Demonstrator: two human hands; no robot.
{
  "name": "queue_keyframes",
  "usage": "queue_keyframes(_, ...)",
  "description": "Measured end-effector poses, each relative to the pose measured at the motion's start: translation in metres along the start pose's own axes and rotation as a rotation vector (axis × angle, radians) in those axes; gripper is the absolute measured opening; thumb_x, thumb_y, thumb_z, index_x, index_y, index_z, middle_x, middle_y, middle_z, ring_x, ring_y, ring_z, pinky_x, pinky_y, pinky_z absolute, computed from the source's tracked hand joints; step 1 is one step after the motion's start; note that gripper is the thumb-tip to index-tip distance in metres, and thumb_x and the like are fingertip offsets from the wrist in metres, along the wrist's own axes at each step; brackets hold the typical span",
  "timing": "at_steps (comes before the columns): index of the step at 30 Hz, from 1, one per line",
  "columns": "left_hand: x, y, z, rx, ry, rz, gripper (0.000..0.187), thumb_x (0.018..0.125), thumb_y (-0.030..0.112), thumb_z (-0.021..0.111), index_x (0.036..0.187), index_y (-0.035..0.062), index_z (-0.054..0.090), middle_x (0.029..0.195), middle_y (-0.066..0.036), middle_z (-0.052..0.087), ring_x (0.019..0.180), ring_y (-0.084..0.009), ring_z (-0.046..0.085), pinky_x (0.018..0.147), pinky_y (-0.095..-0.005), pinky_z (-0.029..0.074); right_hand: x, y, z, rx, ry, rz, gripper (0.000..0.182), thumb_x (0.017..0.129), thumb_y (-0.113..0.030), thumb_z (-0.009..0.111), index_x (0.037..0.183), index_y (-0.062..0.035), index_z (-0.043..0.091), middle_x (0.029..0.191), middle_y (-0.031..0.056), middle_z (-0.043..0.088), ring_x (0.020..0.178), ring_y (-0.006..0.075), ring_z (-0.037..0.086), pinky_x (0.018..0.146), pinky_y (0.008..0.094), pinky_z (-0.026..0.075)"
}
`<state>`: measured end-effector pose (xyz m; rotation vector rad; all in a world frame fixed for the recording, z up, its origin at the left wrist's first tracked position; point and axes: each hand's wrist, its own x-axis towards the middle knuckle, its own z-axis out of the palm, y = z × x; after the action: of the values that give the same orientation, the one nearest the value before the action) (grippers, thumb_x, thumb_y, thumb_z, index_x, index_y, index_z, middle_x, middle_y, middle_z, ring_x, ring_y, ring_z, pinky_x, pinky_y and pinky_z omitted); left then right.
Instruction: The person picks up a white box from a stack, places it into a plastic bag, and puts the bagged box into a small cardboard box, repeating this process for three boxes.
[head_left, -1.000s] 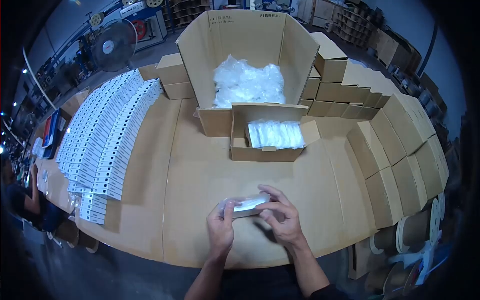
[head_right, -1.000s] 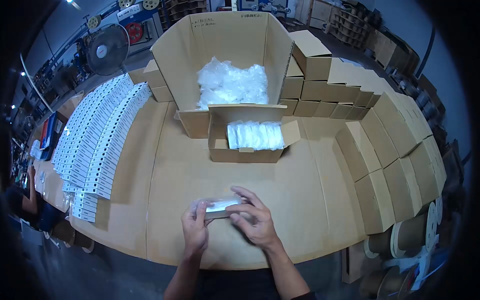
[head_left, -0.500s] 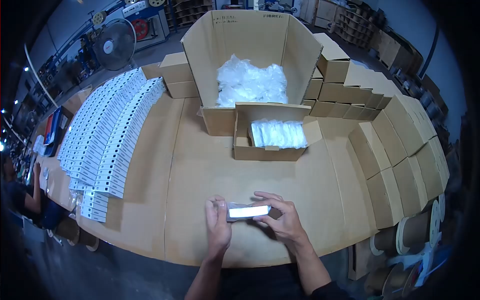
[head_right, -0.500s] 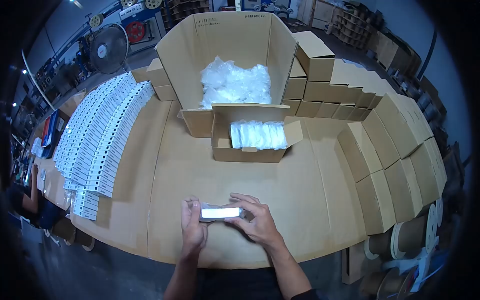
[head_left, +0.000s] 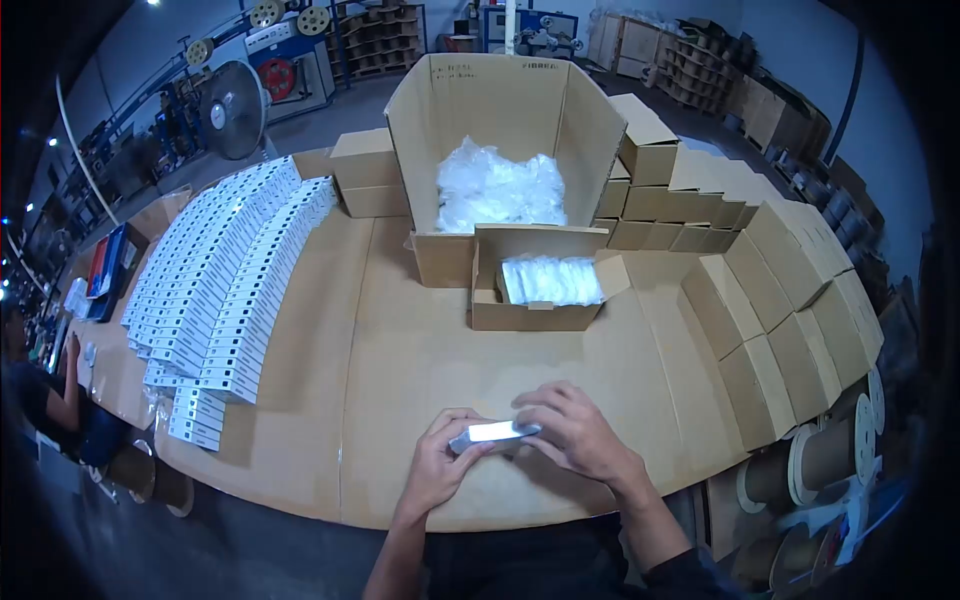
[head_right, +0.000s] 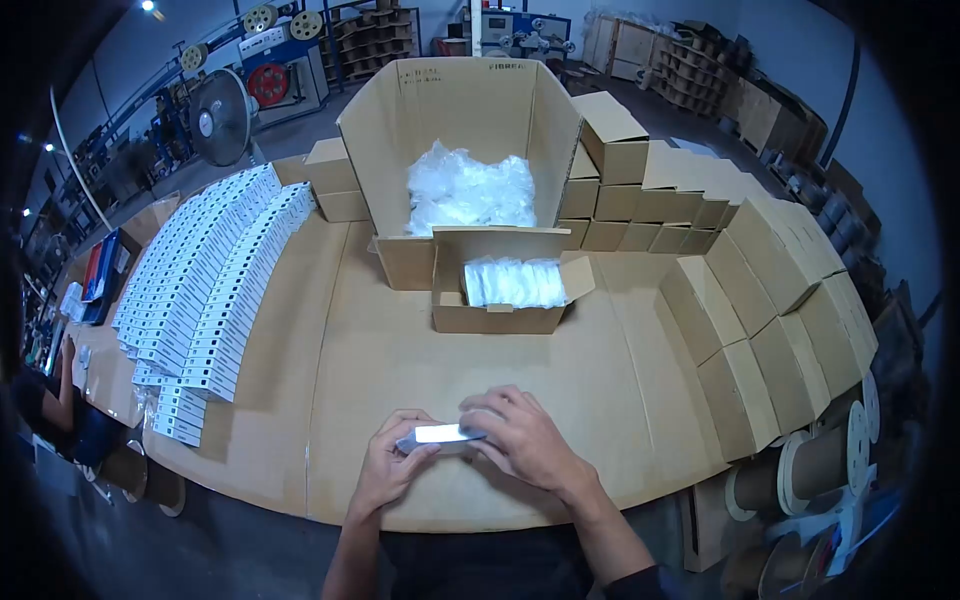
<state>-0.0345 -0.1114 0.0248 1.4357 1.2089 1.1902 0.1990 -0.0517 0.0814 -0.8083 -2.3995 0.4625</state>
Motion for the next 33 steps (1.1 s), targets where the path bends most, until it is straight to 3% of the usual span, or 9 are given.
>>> queue_keyframes(3, 0.007, 0.007, 0.0, 0.008, -0.033, 0.079, 0.019, 0.09, 0.003, 0.077, 0.108, -0.0017, 0.073, 0.122, -0.01, 0.062, 0.108, -0.0179, 0.064, 0.09, -0.0301, 0.052, 0.004, -0.005, -0.008, -0.074, -0.124, -0.113, 0.022, 0.084, -0.009, 0.073, 0.104, -0.0097, 0.065, 0.107, 0.0036, 0.065, 0.095, 0.0248, 0.06, 0.086, 0.0373, 0.053)
queue_keyframes(6, 0.019, 0.002, -0.007, 0.122, -0.105, 0.157, 0.034, 0.09, 0.005, 0.078, 0.122, 0.0018, 0.069, 0.127, -0.01, 0.061, 0.109, -0.0213, 0.066, 0.09, -0.0313, 0.056, 0.014, -0.002, -0.017, -0.19, -0.324, -0.097, 0.021, 0.085, -0.009, 0.073, 0.104, -0.0092, 0.065, 0.108, 0.005, 0.066, 0.094, 0.0265, 0.059, 0.083, 0.0391, 0.053)
queue_keyframes(9, 0.034, -0.01, -0.008, -0.397, -0.08, 0.044, 0.054, 0.091, 0.005, 0.075, 0.141, 0.0053, 0.055, 0.134, -0.013, 0.057, 0.121, -0.0223, 0.059, 0.095, -0.0344, 0.053, 0.029, 0.013, -0.028, -0.047, -0.181, -0.127, 0.021, 0.083, -0.005, 0.075, 0.101, -0.0066, 0.065, 0.099, 0.0071, 0.067, 0.089, 0.0279, 0.06, 0.079, 0.041, 0.053)
queue_keyframes(12, 0.064, 0.003, -0.022, 0.173, 0.104, 0.061, 0.067, 0.095, 0.009, 0.072, 0.154, 0.0123, 0.041, 0.138, -0.014, 0.054, 0.125, -0.0257, 0.057, 0.099, -0.0365, 0.051, 0.055, 0.025, -0.041, -0.006, 0.193, 0.029, 0.02, 0.081, -0.001, 0.077, 0.096, -0.0032, 0.064, 0.089, 0.0093, 0.066, 0.082, 0.0278, 0.062, 0.072, 0.0401, 0.053)
queue_keyframes(13, 0.076, 0.002, -0.026, 0.366, 0.099, 0.168, 0.065, 0.096, 0.015, 0.07, 0.155, 0.0156, 0.043, 0.135, -0.016, 0.055, 0.122, -0.0316, 0.058, 0.101, -0.0403, 0.05, 0.066, 0.03, -0.038, -0.008, 0.358, 0.084, 0.019, 0.081, 0.002, 0.079, 0.091, -0.0008, 0.063, 0.082, 0.0105, 0.064, 0.073, 0.0253, 0.062, 0.064, 0.037, 0.052)
queue_keyframes(16, 0.103, -0.001, -0.027, 0.696, -0.014, 0.203, 0.067, 0.096, 0.018, 0.07, 0.157, 0.0184, 0.042, 0.132, -0.018, 0.055, 0.119, -0.035, 0.058, 0.103, -0.045, 0.048, 0.1, 0.043, -0.018, -0.02, 0.618, 0.245, 0.017, 0.082, 0.001, 0.078, 0.089, 0.0, 0.063, 0.082, 0.0105, 0.063, 0.067, 0.0227, 0.062, 0.059, 0.0343, 0.051)
queue_keyframes(17, 0.111, -0.008, -0.026, 0.81, 0.011, 0.287, 0.072, 0.093, 0.02, 0.072, 0.158, 0.0179, 0.041, 0.13, -0.018, 0.056, 0.115, -0.0349, 0.058, 0.101, -0.0464, 0.047, 0.113, 0.049, -0.007, -0.033, 0.712, 0.224, 0.016, 0.083, 0.001, 0.078, 0.085, -0.0001, 0.062, 0.074, 0.0057, 0.059, 0.058, 0.012, 0.051, 0.053, 0.0287, 0.042)
queue_keyframes(25, 0.138, -0.04, -0.028, 1.067, 0.056, 0.373, 0.081, 0.089, 0.023, 0.076, 0.16, 0.0156, 0.038, 0.125, -0.011, 0.058, 0.112, -0.0268, 0.058, 0.099, -0.0443, 0.044, 0.141, 0.082, 0.041, -0.135, 0.566, 0.295, 0.021, 0.084, -0.001, 0.075, 0.101, 0.0012, 0.061, 0.085, 0.0189, 0.061, 0.079, 0.0375, 0.062, 0.071, 0.0483, 0.051)
queue_keyframes(33, 0.136, -0.036, -0.022, 1.144, 0.049, 0.299, 0.082, 0.088, 0.025, 0.075, 0.159, 0.0119, 0.038, 0.117, -0.007, 0.061, 0.105, -0.0246, 0.058, 0.098, -0.0436, 0.044, 0.154, 0.097, 0.057, -0.36, 0.375, 0.411, 0.022, 0.083, -0.002, 0.073, 0.1, 0.0021, 0.06, 0.092, 0.0221, 0.059, 0.086, 0.0411, 0.063, 0.073, 0.0519, 0.053)
